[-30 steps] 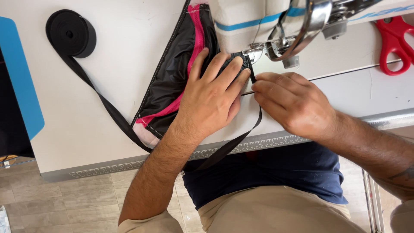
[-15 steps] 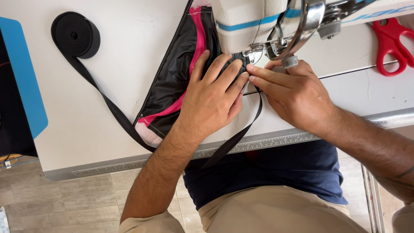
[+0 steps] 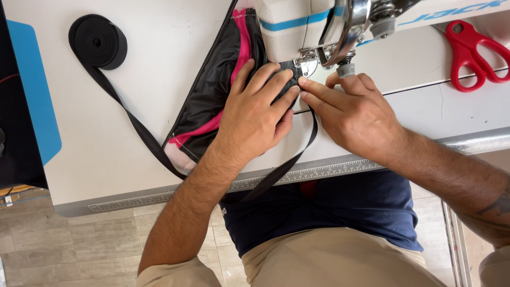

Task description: Sewing a black and pink bag using an industrial sewing machine, including attaching straps and trimming excess material with scissors.

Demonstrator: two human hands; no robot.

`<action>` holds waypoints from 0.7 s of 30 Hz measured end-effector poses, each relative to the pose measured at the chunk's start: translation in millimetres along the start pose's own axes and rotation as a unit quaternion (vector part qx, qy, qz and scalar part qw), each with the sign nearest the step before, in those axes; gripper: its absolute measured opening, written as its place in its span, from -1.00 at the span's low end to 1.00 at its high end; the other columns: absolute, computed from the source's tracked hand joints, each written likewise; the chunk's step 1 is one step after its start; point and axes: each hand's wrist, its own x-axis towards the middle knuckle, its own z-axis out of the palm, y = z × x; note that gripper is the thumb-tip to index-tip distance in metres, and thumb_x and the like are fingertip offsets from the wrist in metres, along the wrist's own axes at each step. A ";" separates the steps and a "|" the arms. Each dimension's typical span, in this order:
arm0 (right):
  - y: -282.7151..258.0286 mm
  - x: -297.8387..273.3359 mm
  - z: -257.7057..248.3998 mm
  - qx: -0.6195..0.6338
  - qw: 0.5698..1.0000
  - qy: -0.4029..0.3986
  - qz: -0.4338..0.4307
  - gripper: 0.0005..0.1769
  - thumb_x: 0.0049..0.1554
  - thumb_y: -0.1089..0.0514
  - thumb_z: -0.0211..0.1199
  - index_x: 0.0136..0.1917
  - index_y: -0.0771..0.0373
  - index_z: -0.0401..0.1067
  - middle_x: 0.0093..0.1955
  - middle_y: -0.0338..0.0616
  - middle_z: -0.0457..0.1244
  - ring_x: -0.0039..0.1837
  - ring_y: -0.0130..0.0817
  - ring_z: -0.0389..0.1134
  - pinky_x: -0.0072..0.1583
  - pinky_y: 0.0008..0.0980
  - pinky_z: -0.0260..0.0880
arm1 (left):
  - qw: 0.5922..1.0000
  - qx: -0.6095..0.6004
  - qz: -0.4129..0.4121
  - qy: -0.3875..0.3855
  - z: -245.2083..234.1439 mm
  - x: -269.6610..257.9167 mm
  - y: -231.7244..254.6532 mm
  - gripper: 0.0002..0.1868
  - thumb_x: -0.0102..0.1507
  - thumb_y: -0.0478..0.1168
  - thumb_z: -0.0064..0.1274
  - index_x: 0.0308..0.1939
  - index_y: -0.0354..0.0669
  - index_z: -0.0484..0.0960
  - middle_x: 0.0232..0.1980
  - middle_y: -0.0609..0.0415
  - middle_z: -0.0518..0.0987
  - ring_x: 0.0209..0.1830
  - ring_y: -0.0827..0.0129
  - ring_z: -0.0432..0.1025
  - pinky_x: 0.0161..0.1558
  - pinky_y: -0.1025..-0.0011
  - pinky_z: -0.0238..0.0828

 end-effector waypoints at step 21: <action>-7.0 6.0 -8.0 0.026 0.999 0.034 -0.027 -0.79 0.23 0.34 0.26 0.13 0.22 0.57 0.39 -0.12 0.36 0.12 -0.14 0.30 0.07 -0.21 0.29 | 1.000 -0.014 0.003 0.010 6.6 1.0 -18.3 -0.71 0.23 -0.19 0.22 0.02 -0.18 0.72 0.19 0.06 0.55 0.24 0.05 0.31 0.28 -0.44 0.08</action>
